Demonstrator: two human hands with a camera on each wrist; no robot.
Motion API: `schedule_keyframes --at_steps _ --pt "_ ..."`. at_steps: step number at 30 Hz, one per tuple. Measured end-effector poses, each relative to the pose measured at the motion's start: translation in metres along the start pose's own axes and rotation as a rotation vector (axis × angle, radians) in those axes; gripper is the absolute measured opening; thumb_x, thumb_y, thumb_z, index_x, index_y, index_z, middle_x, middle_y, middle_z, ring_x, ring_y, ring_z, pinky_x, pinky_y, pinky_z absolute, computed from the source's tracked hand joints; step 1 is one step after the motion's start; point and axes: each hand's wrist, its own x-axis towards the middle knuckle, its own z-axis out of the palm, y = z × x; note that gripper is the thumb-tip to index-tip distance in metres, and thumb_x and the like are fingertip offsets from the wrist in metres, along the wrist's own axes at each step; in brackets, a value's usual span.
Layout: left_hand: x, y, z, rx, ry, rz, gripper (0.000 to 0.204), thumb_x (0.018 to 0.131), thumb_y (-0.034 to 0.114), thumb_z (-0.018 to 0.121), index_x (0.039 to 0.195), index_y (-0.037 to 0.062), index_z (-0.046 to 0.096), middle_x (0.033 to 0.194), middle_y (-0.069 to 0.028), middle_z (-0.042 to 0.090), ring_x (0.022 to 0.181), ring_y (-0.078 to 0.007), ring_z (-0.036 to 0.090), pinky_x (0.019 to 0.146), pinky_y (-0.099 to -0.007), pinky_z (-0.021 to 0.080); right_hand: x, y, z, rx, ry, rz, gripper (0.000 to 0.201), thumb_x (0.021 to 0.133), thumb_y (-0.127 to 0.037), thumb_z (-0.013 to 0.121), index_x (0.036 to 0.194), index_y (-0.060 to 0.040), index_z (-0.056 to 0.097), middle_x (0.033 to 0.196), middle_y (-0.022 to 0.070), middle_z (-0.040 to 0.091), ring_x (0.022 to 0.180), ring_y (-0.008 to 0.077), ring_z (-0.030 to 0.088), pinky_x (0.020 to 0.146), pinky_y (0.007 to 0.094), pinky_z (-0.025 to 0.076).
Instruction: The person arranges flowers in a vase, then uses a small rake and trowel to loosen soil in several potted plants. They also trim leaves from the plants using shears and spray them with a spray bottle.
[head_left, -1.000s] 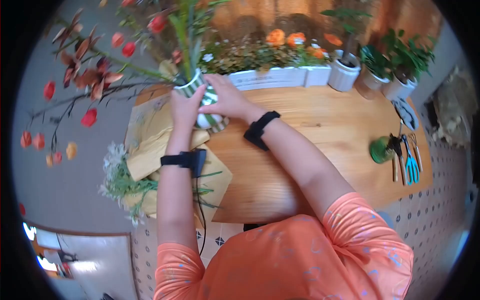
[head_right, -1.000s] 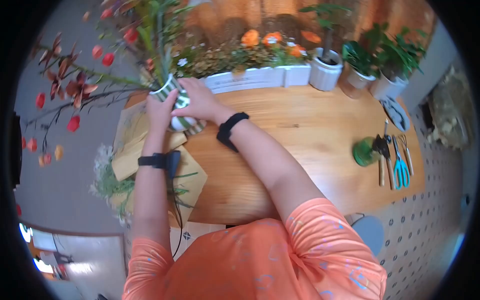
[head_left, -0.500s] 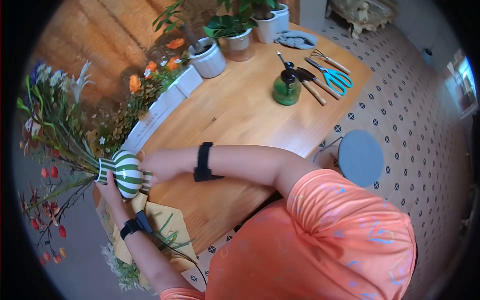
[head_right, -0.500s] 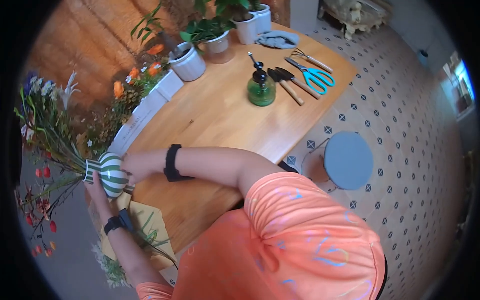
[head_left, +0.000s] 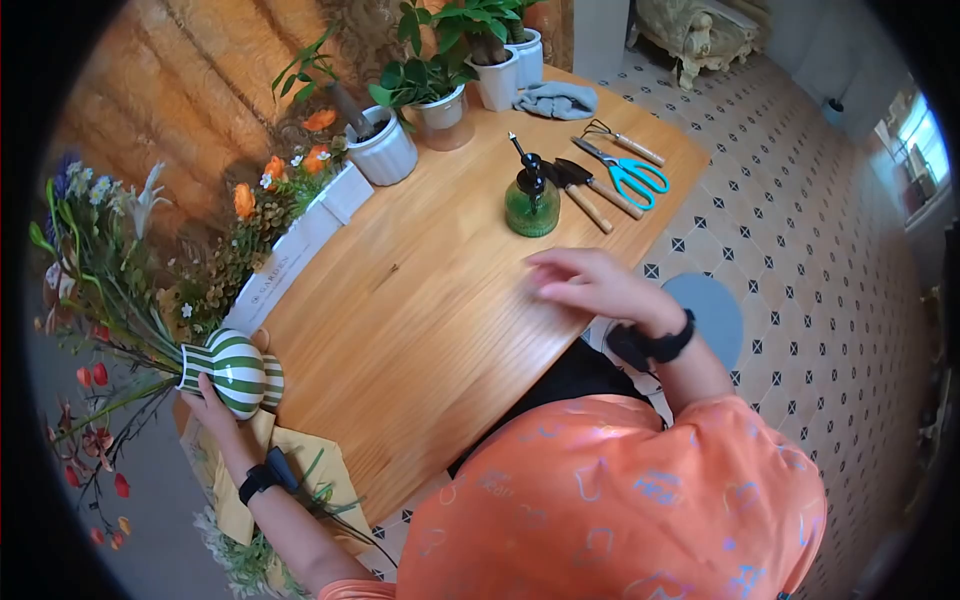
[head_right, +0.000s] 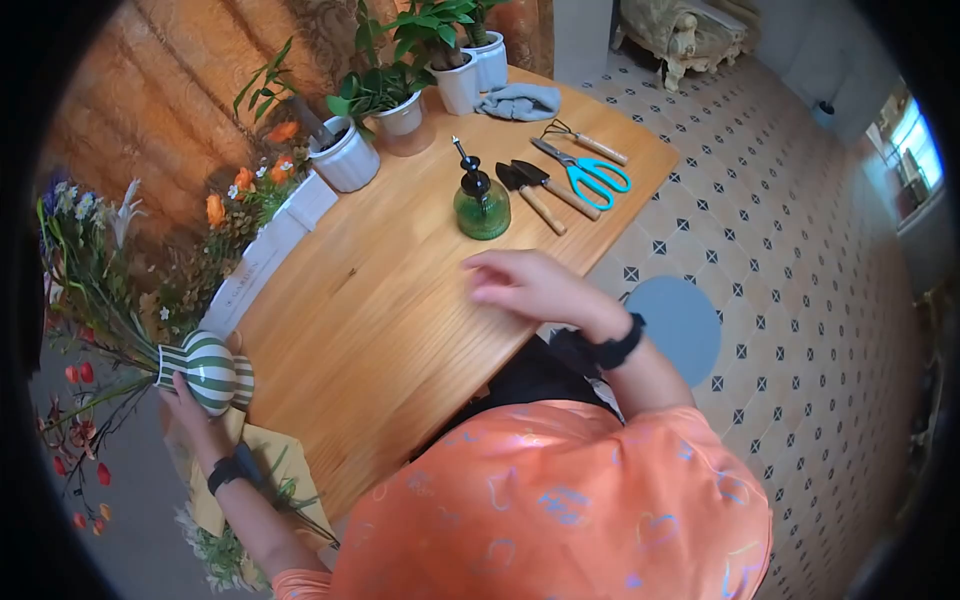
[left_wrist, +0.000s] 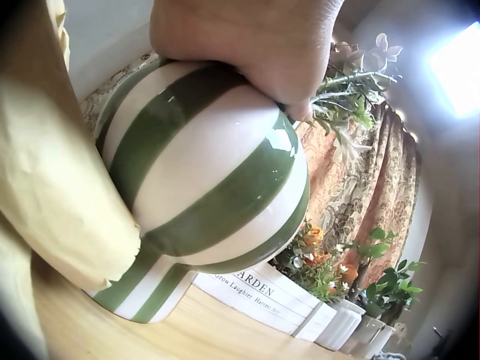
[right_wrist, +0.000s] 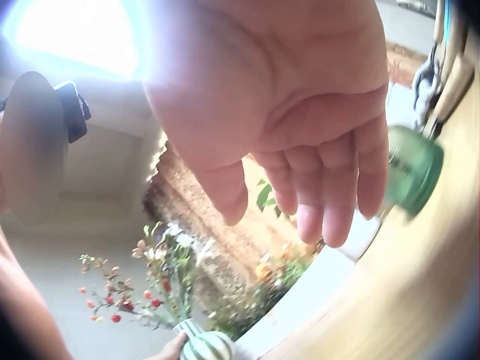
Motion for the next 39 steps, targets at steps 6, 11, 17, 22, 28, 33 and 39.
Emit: schedule_keyframes --at_steps 6,11,17,22,28,33,39 --pt "-0.020 -0.010 -0.011 0.295 -0.051 0.275 0.055 0.096 0.035 0.044 0.133 -0.0054 0.035 0.128 -0.0205 0.047 0.118 -0.0283 0.046 0.100 -0.0359 0.033 -0.018 0.050 -0.062 0.031 0.410 0.110 0.033 0.086 -0.014 0.060 0.117 -0.0021 0.057 0.093 0.0074 0.065 0.085 0.0130 0.062 0.077 0.0265 0.049" --pt "-0.020 -0.015 -0.014 0.259 0.020 0.012 0.054 0.098 0.033 0.039 0.135 -0.0059 0.033 0.135 -0.0215 0.041 0.123 -0.0314 0.040 0.103 -0.0364 0.030 0.002 0.070 -0.077 -0.068 0.468 0.142 0.029 0.085 -0.012 0.061 0.112 -0.0011 0.059 0.091 0.0104 0.066 0.080 0.0164 0.064 0.072 0.0282 0.051" --pt "-0.020 -0.016 -0.013 0.429 0.103 0.027 0.044 0.094 0.023 0.046 0.129 -0.0042 0.041 0.124 -0.0259 0.046 0.117 -0.0356 0.043 0.099 -0.0397 0.032 0.017 0.086 -0.078 -0.320 0.409 0.064 0.035 0.078 -0.013 0.068 0.110 -0.0036 0.059 0.095 0.0153 0.065 0.085 0.0269 0.065 0.074 0.0339 0.051" --pt "-0.037 0.003 0.008 0.502 0.228 -0.073 0.039 0.093 0.016 0.043 0.127 -0.0020 0.042 0.120 -0.0248 0.052 0.112 -0.0372 0.050 0.096 -0.0402 0.037 0.021 0.077 -0.079 -0.495 0.285 0.150 0.037 0.076 -0.013 0.069 0.110 -0.0035 0.059 0.093 0.0159 0.064 0.083 0.0289 0.064 0.072 0.0354 0.051" --pt "-0.065 0.050 0.031 0.554 0.214 0.036 0.042 0.089 0.013 0.048 0.125 -0.0071 0.042 0.118 -0.0269 0.051 0.111 -0.0407 0.049 0.097 -0.0418 0.036 0.027 0.081 -0.075 -0.576 0.233 0.146 0.041 0.074 -0.015 0.070 0.110 -0.0016 0.057 0.088 0.0153 0.062 0.082 0.0288 0.062 0.071 0.0366 0.050" --pt "-0.082 0.064 0.039 0.725 0.144 -0.027 0.056 0.078 0.013 0.062 0.125 -0.0076 0.040 0.122 -0.0267 0.047 0.114 -0.0403 0.046 0.098 -0.0435 0.035 0.031 0.090 -0.076 -0.654 0.191 0.172 0.042 0.073 -0.017 0.062 0.110 -0.0006 0.055 0.091 0.0184 0.062 0.083 0.0347 0.061 0.073 0.0418 0.049" --pt "-0.090 0.117 0.110 0.635 -0.025 0.363 0.054 0.077 0.012 0.064 0.125 -0.0027 0.043 0.129 -0.0240 0.045 0.124 -0.0380 0.039 0.105 -0.0426 0.030 0.034 0.085 -0.073 -0.710 0.180 0.152 0.038 0.075 -0.013 0.057 0.109 0.0023 0.052 0.092 0.0258 0.060 0.085 0.0402 0.060 0.075 0.0458 0.048"
